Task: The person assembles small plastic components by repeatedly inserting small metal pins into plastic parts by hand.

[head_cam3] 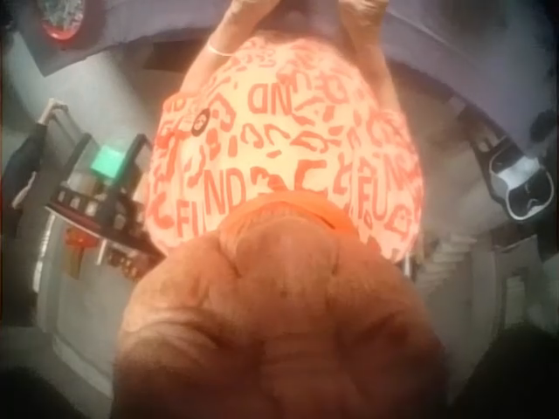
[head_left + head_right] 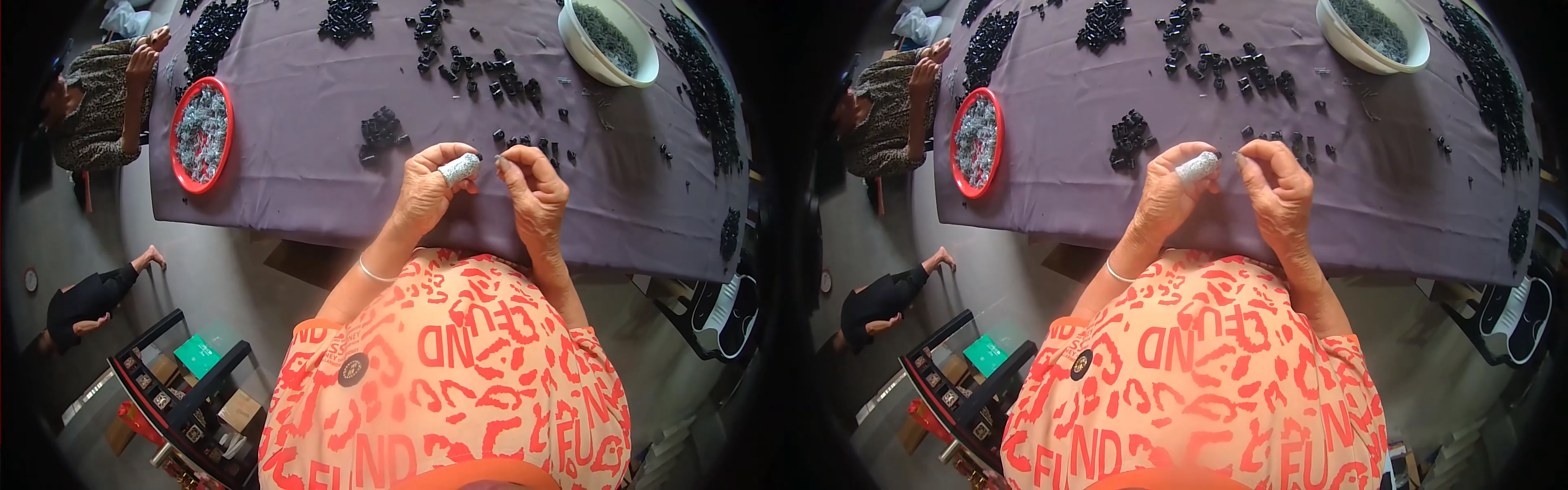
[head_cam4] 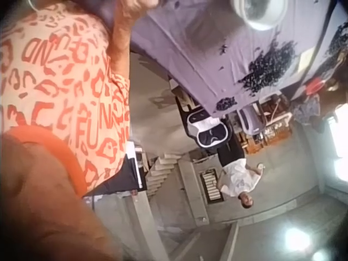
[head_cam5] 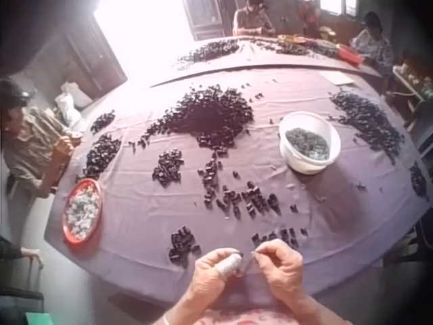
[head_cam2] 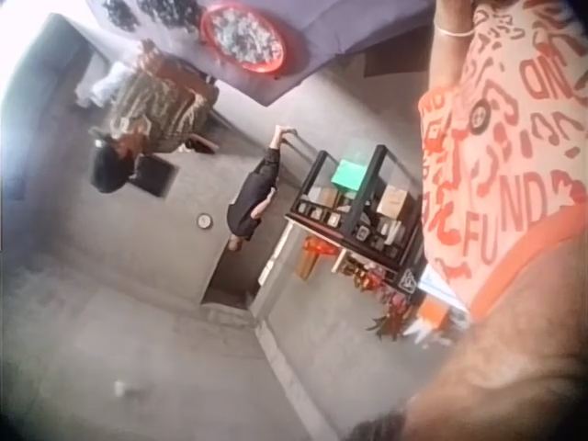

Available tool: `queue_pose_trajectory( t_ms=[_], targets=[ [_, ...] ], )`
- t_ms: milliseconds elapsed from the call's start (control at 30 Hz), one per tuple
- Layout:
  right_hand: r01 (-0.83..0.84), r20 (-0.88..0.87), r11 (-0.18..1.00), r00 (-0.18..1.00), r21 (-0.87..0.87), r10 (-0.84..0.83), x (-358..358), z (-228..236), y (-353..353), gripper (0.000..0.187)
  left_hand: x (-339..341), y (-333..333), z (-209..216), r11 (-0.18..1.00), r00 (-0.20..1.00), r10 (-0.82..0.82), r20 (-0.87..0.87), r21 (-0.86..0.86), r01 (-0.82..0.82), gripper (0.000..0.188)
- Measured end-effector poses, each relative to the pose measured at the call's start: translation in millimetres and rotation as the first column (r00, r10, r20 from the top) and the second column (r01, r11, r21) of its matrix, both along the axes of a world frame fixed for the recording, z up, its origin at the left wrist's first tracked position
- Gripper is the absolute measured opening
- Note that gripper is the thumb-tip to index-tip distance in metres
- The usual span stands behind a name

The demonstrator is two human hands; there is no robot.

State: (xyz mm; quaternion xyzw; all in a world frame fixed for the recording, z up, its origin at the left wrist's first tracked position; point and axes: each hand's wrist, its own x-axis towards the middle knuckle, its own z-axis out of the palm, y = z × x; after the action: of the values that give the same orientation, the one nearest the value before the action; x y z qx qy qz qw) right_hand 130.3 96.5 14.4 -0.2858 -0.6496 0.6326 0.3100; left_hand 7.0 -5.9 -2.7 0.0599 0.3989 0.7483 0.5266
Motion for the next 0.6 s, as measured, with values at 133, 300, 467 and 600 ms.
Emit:
queue_pose_trajectory(
  t_ms=[133,300,467,600],
  targets=[
    [-0.055,0.106,0.985,0.994,0.165,0.038,4,11,9,0.005,-1,-5,7,0.999,0.999,-0.013,-0.05,-0.045,0.01,0.014],
    [-0.165,0.158,0.915,0.981,0.368,0.113,2,20,8,0.007,5,-3,19,0.995,0.963,-0.011,-0.268,-0.103,-0.017,0.021],
    [-0.201,0.221,0.849,0.97,0.488,0.103,3,22,4,0.008,6,-7,21,0.991,0.9,-0.049,-0.433,-0.134,-0.011,0.025],
    [-0.255,0.247,0.786,0.96,0.563,0.134,4,21,3,0.008,9,-12,28,0.969,0.549,-0.164,-0.819,-0.238,-0.064,0.024]
  ],
)
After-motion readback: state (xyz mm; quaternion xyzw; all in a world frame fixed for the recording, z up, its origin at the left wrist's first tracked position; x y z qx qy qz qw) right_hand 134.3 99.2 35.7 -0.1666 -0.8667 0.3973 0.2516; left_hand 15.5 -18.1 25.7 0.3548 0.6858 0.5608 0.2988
